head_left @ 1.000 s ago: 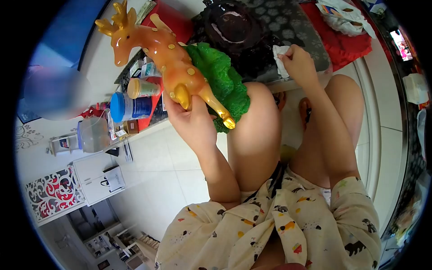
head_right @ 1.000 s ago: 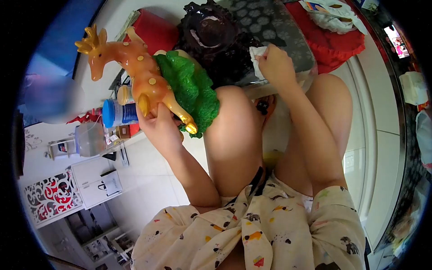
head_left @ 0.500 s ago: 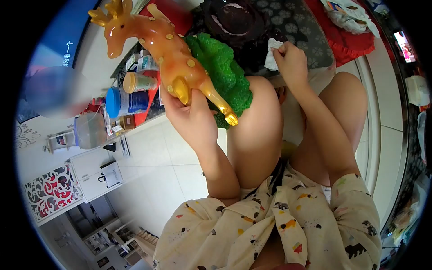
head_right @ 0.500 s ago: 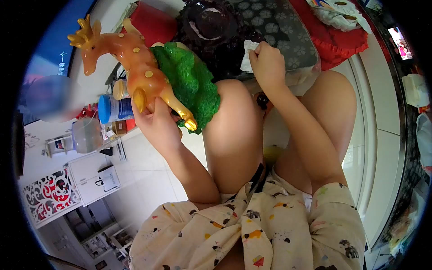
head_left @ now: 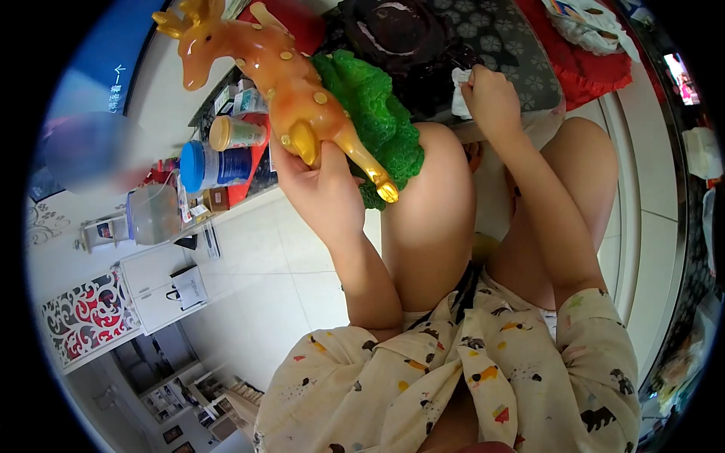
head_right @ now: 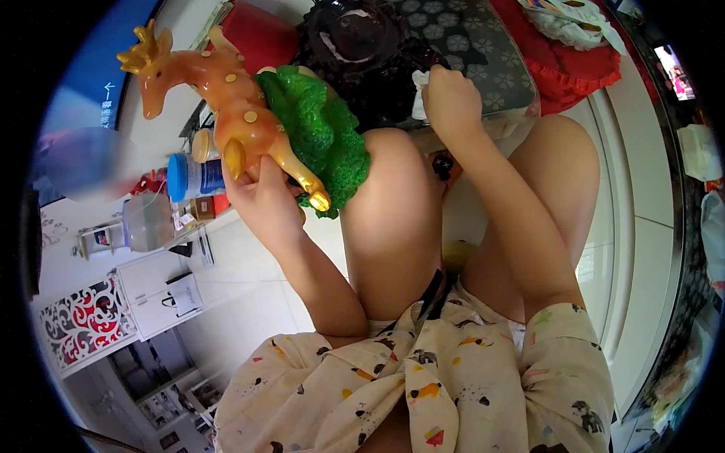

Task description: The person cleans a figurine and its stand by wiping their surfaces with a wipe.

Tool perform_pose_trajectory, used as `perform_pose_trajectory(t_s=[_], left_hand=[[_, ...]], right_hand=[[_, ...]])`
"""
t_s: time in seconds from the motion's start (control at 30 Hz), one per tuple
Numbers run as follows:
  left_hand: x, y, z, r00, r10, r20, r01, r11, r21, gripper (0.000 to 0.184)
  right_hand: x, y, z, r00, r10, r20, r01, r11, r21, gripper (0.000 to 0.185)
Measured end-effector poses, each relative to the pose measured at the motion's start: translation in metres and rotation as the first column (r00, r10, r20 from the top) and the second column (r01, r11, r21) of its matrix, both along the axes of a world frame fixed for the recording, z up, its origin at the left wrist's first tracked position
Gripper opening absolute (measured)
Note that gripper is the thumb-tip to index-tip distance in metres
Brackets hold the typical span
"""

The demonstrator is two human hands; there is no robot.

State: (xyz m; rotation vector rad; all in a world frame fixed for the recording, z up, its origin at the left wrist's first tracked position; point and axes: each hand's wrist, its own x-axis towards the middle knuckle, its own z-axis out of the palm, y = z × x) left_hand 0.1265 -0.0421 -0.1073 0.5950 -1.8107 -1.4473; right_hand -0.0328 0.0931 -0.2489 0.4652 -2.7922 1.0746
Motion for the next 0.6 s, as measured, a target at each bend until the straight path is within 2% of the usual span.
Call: perform_pose_trajectory(t_s=[0.1, 0.2, 0.3, 0.43, 0.53, 0.6], left_hand=[[0.001, 0.001, 0.002, 1.000, 0.000, 0.017, 0.000, 1.000, 0.005, 0.050], [0.000, 0.000, 0.000, 1.000, 0.001, -0.002, -0.001, 1.000, -0.006, 0.051], [0.000, 0.002, 0.001, 1.000, 0.010, -0.007, -0.010, 1.000, 0.008, 0.051], [0.001, 0.002, 0.001, 1.000, 0.007, -0.014, -0.007, 1.000, 0.029, 0.049], [0.001, 0.004, 0.004, 1.000, 0.007, -0.008, -0.007, 0.999, 0.039, 0.046], [0.000, 0.004, 0.004, 1.000, 0.010, -0.014, -0.010, 0.999, 0.039, 0.045]], right_hand=[[0.000, 0.001, -0.001, 1.000, -0.005, 0.027, 0.004, 0.998, 0.063, 0.020], [-0.002, 0.001, -0.003, 0.999, -0.031, 0.040, 0.030, 0.999, 0.034, 0.021], [-0.003, 0.009, 0.004, 0.989, -0.029, 0.148, 0.027, 1.000, 0.013, 0.023], [-0.007, 0.025, 0.022, 0.993, -0.039, 0.108, 0.045, 0.998, -0.047, 0.028], [-0.014, 0.038, 0.033, 0.973, -0.037, 0.227, 0.057, 0.995, -0.081, 0.024], [-0.014, 0.038, 0.032, 0.979, -0.019, 0.202, 0.038, 0.995, -0.091, 0.025]])
